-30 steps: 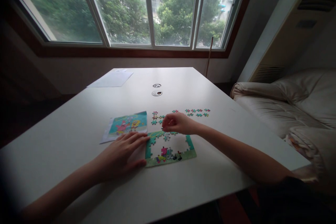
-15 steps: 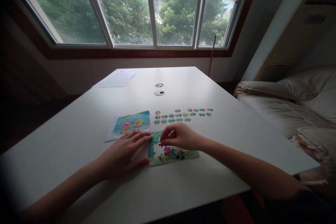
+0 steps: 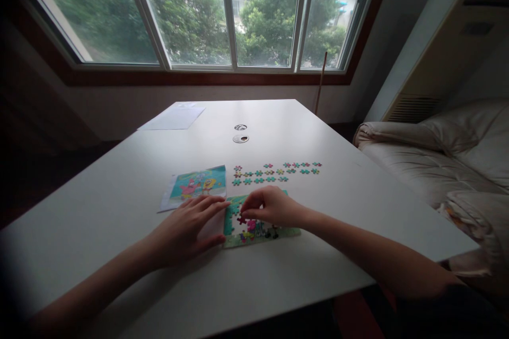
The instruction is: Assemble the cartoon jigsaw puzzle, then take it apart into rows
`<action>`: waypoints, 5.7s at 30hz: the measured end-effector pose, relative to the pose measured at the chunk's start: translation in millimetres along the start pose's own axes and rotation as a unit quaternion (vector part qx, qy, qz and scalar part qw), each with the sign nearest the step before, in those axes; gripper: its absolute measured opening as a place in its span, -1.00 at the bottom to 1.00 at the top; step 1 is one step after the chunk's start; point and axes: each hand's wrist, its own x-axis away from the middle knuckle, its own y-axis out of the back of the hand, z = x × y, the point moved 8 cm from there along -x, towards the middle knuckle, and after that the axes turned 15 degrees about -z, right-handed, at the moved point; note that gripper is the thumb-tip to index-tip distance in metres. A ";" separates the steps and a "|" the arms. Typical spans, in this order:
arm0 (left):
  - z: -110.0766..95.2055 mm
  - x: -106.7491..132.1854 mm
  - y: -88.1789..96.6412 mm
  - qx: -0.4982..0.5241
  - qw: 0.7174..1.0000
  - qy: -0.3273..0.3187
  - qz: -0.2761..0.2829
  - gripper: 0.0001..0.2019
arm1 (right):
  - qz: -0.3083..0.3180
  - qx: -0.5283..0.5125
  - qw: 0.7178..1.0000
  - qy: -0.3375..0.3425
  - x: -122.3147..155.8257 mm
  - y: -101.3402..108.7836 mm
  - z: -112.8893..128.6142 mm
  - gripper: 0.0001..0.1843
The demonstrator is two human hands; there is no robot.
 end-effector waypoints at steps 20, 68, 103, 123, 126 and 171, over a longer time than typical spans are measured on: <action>-1.3 -13.3 -3.3 0.233 0.951 0.182 -0.095 -0.86 | -0.058 0.028 0.996 0.063 0.3 -1.6 19.7 -0.82; -6.7 -3.8 4.4 0.036 0.995 -0.075 -0.061 -0.84 | 0.018 0.134 0.986 0.093 8.9 -7.9 17.1 -0.85; -51.1 4.3 -7.7 0.069 0.988 -0.131 0.035 -0.61 | -0.166 0.410 0.897 -0.011 -28.4 175.5 -77.1 -0.79; 9.1 -0.2 -8.4 -0.065 0.997 -0.022 -0.023 -0.56 | -0.125 0.434 0.886 -0.107 -9.7 230.3 -132.3 -0.72; 9.5 -0.4 -9.0 -0.072 0.997 -0.021 -0.021 -0.55 | -0.123 0.435 0.885 -0.111 -10.5 226.9 -131.2 -0.73; 8.1 -0.6 -10.0 -0.080 0.996 -0.013 -0.021 -0.58 | -0.016 -0.103 0.987 -0.119 -17.7 67.1 -39.7 -0.71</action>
